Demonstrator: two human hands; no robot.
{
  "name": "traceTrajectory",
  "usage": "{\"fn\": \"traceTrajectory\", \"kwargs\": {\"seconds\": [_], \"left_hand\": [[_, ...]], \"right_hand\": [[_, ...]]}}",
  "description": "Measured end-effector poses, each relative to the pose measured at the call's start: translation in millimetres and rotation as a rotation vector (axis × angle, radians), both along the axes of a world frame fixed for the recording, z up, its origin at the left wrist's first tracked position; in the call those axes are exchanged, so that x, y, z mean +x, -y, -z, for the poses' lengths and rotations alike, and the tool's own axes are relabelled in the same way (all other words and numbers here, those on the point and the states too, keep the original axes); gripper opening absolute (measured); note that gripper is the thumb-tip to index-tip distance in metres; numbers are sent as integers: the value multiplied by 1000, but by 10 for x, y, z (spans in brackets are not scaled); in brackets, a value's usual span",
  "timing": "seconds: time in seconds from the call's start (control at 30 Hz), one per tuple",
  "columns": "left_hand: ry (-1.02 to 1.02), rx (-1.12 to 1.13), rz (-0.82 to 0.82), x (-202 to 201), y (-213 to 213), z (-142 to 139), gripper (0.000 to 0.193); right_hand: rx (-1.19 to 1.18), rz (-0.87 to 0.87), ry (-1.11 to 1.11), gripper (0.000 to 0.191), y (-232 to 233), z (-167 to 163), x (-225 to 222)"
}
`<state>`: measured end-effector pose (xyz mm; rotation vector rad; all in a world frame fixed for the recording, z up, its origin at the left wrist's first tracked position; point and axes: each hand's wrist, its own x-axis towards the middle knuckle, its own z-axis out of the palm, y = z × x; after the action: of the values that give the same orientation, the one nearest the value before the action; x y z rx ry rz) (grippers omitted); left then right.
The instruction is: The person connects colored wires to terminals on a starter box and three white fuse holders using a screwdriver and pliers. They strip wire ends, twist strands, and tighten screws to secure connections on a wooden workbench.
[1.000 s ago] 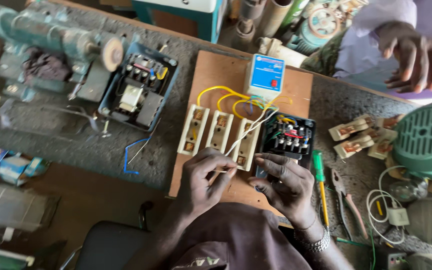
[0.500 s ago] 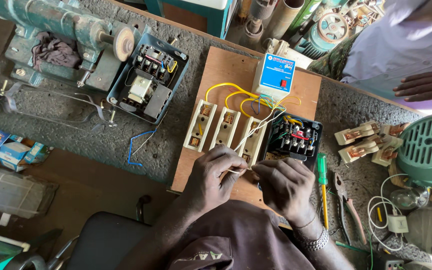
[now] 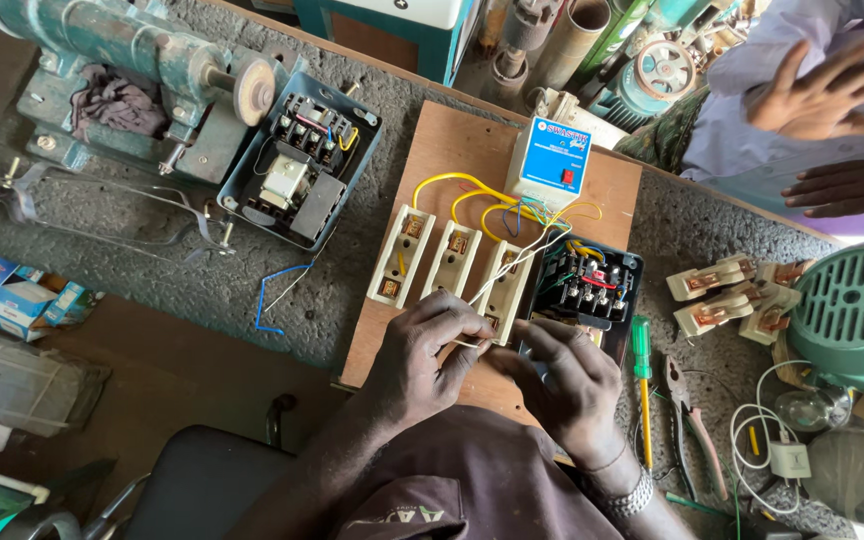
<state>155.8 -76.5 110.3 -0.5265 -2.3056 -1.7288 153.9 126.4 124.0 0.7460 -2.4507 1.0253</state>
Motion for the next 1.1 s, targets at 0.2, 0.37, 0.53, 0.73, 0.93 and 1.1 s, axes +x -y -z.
{"fn": "traceTrajectory", "kwargs": {"seconds": [0.2, 0.37, 0.53, 0.73, 0.93, 1.1], "left_hand": [[-1, -22, 19, 0, -7, -10, 8], [-21, 15, -12, 5, -77, -9, 6], [-33, 17, -75, 16, 0, -10, 6], [-12, 27, -57, 24, -8, -16, 6], [13, 8, -50, 42, -4, -4, 7], [11, -1, -47, 57, -15, 7, 8]], "right_hand": [[43, -62, 44, 7, -83, 93, -29], [-693, -139, 985, 18, -184, 342, 24], [-249, -35, 459, 24, -104, 262, 5], [-128, -50, 136, 18, 35, 42, -39], [-150, -57, 148, 15, 49, 48, -54], [-168, -51, 178, 16, 37, 81, -37]]}}
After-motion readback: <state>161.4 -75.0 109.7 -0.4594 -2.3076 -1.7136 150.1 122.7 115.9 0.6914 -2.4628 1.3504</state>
